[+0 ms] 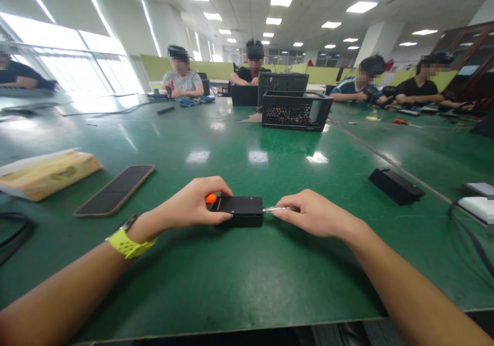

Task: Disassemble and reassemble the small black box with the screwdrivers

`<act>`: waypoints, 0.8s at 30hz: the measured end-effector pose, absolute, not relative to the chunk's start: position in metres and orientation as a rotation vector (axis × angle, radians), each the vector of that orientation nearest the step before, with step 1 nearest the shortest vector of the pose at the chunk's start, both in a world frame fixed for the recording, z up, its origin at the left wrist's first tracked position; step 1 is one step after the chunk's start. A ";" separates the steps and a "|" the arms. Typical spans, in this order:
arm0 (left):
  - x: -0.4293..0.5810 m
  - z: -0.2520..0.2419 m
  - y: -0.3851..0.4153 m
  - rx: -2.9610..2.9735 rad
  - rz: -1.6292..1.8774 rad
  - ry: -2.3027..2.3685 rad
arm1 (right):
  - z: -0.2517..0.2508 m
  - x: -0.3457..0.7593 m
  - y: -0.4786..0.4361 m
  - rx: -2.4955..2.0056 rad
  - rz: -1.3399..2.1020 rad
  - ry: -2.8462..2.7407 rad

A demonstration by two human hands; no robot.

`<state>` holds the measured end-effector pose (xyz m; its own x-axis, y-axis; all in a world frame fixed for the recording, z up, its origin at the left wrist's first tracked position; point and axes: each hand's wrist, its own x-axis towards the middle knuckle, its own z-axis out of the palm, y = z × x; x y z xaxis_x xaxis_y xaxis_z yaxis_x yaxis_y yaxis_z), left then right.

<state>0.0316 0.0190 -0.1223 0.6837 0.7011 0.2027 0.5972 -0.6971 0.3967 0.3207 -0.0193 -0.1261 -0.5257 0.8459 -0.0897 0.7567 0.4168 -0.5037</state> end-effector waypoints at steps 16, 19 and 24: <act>0.036 -0.119 0.012 2.520 0.431 1.095 | -0.139 0.312 -0.015 -1.387 0.864 -2.401; 0.035 -0.115 0.010 2.553 0.417 1.102 | -0.136 0.312 -0.017 -1.397 0.870 -2.397; 0.033 -0.114 0.011 2.518 0.436 1.074 | -0.128 0.319 -0.018 -1.498 0.755 -2.392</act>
<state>0.0330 0.0107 -0.1138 0.6623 0.7368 0.1359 0.6232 -0.6425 0.4459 0.3188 -0.0184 -0.1278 -0.4565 0.8859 -0.0828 0.7729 0.3487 -0.5302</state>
